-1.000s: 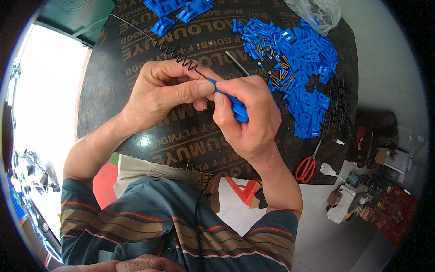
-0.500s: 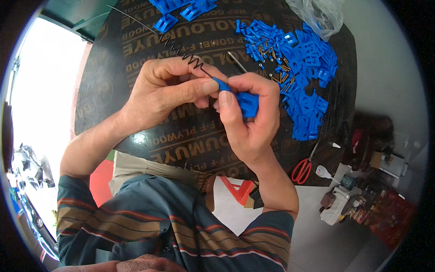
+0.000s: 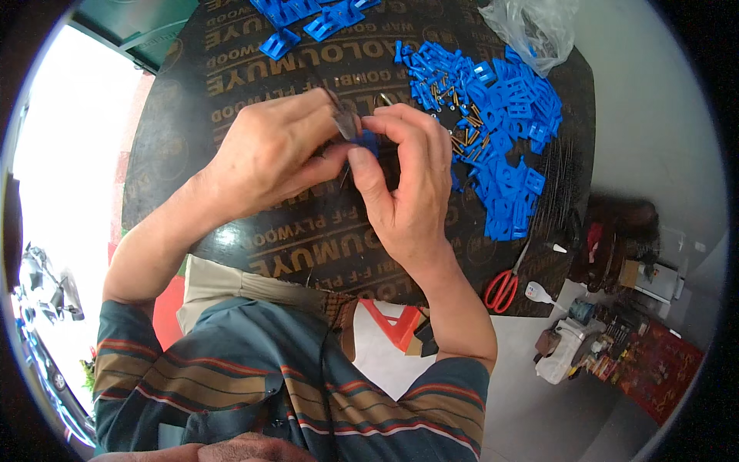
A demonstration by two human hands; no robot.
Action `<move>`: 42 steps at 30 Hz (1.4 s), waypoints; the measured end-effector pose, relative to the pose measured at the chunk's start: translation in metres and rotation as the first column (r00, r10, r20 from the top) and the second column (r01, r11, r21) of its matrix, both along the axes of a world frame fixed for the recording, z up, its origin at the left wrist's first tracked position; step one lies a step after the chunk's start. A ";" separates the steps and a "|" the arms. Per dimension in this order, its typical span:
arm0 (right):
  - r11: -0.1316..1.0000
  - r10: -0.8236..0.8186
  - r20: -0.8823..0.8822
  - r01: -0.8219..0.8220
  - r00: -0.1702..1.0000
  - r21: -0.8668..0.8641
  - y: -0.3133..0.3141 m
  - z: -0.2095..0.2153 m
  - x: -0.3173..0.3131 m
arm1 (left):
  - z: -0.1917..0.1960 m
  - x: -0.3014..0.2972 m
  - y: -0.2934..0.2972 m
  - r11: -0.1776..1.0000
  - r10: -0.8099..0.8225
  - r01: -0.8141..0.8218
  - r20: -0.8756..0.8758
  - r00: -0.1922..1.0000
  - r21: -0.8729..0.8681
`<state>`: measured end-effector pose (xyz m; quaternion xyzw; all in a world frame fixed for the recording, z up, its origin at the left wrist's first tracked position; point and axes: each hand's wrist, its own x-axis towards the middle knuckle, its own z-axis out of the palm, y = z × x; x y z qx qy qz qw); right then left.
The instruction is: The person assembles small blue plastic clips onto a coiled metal wire by hand.
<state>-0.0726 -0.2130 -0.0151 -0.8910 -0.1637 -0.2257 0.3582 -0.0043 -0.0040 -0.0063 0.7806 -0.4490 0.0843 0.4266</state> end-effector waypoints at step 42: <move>0.747 -0.037 -0.225 0.176 0.974 0.641 0.004 0.001 -0.006 | -0.027 -0.008 -0.014 0.868 -0.392 -0.078 -0.774 0.497 -0.490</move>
